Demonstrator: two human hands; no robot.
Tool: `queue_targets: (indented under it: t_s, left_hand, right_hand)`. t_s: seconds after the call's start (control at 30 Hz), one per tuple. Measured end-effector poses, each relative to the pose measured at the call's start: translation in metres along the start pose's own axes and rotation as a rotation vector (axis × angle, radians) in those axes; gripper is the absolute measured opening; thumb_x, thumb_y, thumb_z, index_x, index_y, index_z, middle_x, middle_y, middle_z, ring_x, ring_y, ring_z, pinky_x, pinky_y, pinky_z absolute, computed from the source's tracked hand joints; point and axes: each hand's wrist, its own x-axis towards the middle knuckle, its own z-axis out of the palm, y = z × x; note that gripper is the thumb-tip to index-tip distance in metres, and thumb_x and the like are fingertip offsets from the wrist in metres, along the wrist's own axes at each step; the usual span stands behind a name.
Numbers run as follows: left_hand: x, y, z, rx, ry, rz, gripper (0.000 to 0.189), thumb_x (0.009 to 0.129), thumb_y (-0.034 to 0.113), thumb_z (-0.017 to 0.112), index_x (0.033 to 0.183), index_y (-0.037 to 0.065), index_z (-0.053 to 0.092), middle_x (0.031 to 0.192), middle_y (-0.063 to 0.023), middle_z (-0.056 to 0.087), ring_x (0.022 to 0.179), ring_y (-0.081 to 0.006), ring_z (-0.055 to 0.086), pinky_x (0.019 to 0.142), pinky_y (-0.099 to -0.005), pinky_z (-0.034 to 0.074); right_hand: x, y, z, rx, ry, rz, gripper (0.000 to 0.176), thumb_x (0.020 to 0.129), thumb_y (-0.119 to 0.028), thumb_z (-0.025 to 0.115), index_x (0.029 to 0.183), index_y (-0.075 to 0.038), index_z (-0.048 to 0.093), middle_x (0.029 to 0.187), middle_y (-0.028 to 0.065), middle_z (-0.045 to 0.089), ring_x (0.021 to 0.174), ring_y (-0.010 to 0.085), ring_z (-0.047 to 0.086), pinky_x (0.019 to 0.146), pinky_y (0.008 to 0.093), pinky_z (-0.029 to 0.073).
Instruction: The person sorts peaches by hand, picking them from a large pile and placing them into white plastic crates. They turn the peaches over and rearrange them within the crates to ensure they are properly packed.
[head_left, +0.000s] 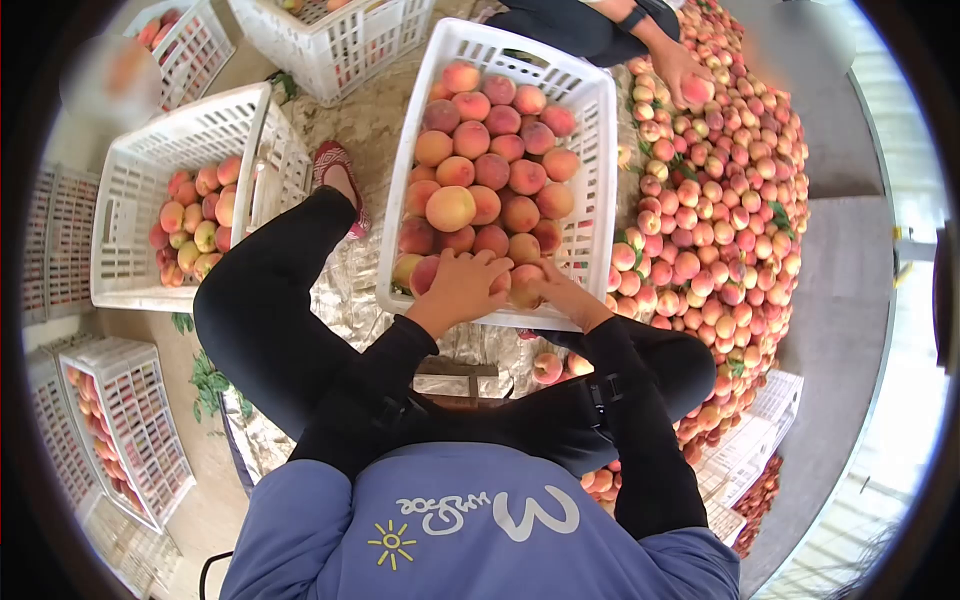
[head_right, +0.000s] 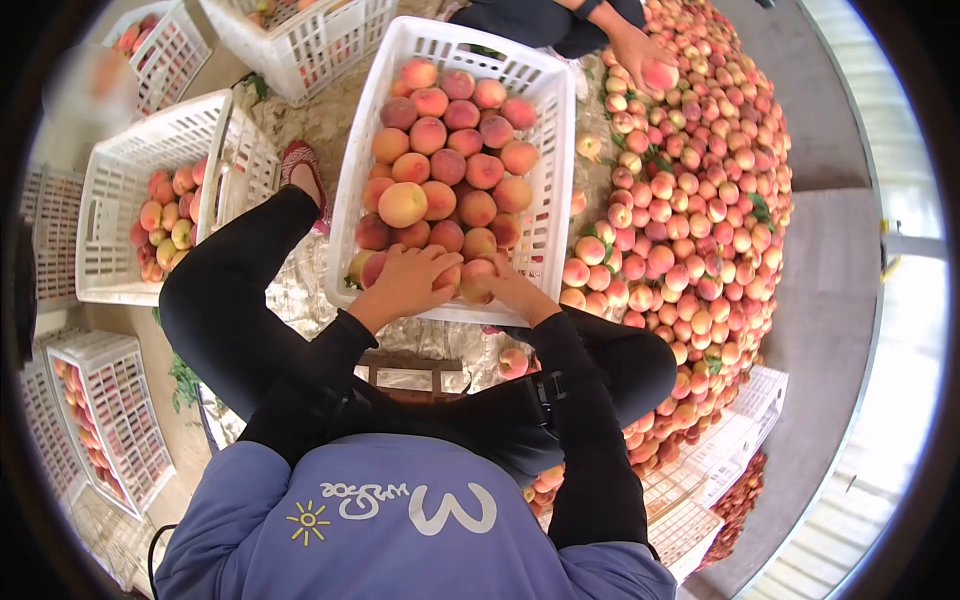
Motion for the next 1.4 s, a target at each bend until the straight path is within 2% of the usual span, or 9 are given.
queue_targets:
  t_s: [0.2,0.37,0.57,0.77,0.9,1.0,1.1,1.23,1.4]
  left_hand:
    - [0.018,0.012,-0.020,0.131,-0.275,0.038,0.053,0.087,0.041,0.054,0.137,0.025,0.051,0.119,-0.0160,0.056,0.100,-0.0369,0.060,0.086,-0.0530,0.045]
    - [0.031,-0.001,-0.013,0.097,-0.397,0.172,0.055,0.087,0.032,0.054,0.141,0.023,0.046,0.123,-0.0215,0.051,0.109,-0.0416,0.056,0.090,-0.0492,0.048]
    - [0.041,0.002,-0.011,0.085,-0.491,0.183,0.054,0.094,0.018,0.055,0.144,0.010,0.040,0.134,-0.0213,0.045,0.125,-0.0345,0.045,0.105,-0.0376,0.037]
    - [0.045,-0.012,-0.012,-0.013,-0.603,0.095,0.059,0.093,0.021,0.058,0.147,0.012,0.036,0.149,-0.0216,0.028,0.137,-0.0369,0.032,0.112,-0.0413,0.030]
    - [0.042,0.000,-0.016,0.078,-0.650,0.128,0.057,0.095,0.017,0.054,0.147,0.009,0.032,0.151,-0.0193,0.028,0.139,-0.0327,0.030,0.113,-0.0372,0.029]
    - [0.046,0.017,-0.029,0.135,-0.649,0.136,0.056,0.096,0.014,0.053,0.148,0.008,0.030,0.151,-0.0181,0.028,0.140,-0.0306,0.030,0.113,-0.0351,0.028]
    - [0.045,0.024,-0.025,0.052,-0.632,0.050,0.058,0.094,0.018,0.056,0.146,0.008,0.034,0.150,-0.0202,0.026,0.140,-0.0354,0.027,0.115,-0.0383,0.024]
    - [0.041,-0.017,-0.018,-0.112,-0.632,0.004,0.053,0.094,0.014,0.055,0.142,0.001,0.036,0.150,-0.0184,0.029,0.139,-0.0333,0.029,0.115,-0.0367,0.024]
    - [0.035,-0.020,-0.028,0.080,-0.800,-0.142,0.053,0.092,0.015,0.059,0.139,-0.001,0.040,0.144,-0.0189,0.040,0.137,-0.0316,0.034,0.111,-0.0361,0.029]
  right_hand:
    - [0.000,0.024,0.018,-0.882,0.125,-0.536,0.039,0.095,-0.034,0.041,0.101,0.002,0.056,0.105,0.0300,0.062,0.098,0.0426,0.061,0.086,0.0497,0.049]
    - [-0.026,-0.003,0.036,-0.874,0.350,-0.138,0.045,0.088,-0.034,0.050,0.117,-0.002,0.060,0.116,0.0204,0.064,0.107,0.0333,0.063,0.089,0.0493,0.048]
    - [-0.004,0.010,0.038,-0.670,0.464,-0.206,0.042,0.082,-0.028,0.057,0.118,-0.006,0.059,0.109,0.0198,0.066,0.103,0.0311,0.065,0.087,0.0470,0.047]
    - [-0.054,-0.026,0.030,-1.005,0.295,-0.278,0.039,0.078,-0.028,0.065,0.110,-0.006,0.062,0.103,0.0113,0.068,0.094,0.0245,0.064,0.086,0.0429,0.044]
    - [-0.198,-0.028,-0.004,-0.220,0.935,-1.351,0.043,0.080,-0.028,0.065,0.118,-0.011,0.061,0.120,0.0119,0.060,0.112,0.0270,0.056,0.100,0.0448,0.036]
    - [-0.268,0.071,-0.076,-0.150,1.337,-1.070,0.036,0.087,-0.019,0.059,0.120,-0.006,0.059,0.126,0.0130,0.057,0.119,0.0269,0.052,0.103,0.0438,0.036]
    - [-0.223,0.260,-0.123,0.380,1.691,-0.436,0.037,0.091,-0.022,0.060,0.119,0.002,0.059,0.114,0.0157,0.063,0.108,0.0298,0.057,0.097,0.0367,0.043]
    - [-0.176,0.495,-0.123,1.022,1.540,-0.052,0.063,0.090,-0.048,0.057,0.128,0.002,0.055,0.118,0.0143,0.061,0.114,0.0225,0.055,0.097,0.0327,0.042]
    - [-0.165,0.497,-0.109,1.349,1.308,0.043,0.074,0.085,-0.065,0.055,0.131,-0.006,0.053,0.125,0.0097,0.057,0.116,0.0229,0.052,0.092,0.0391,0.043]
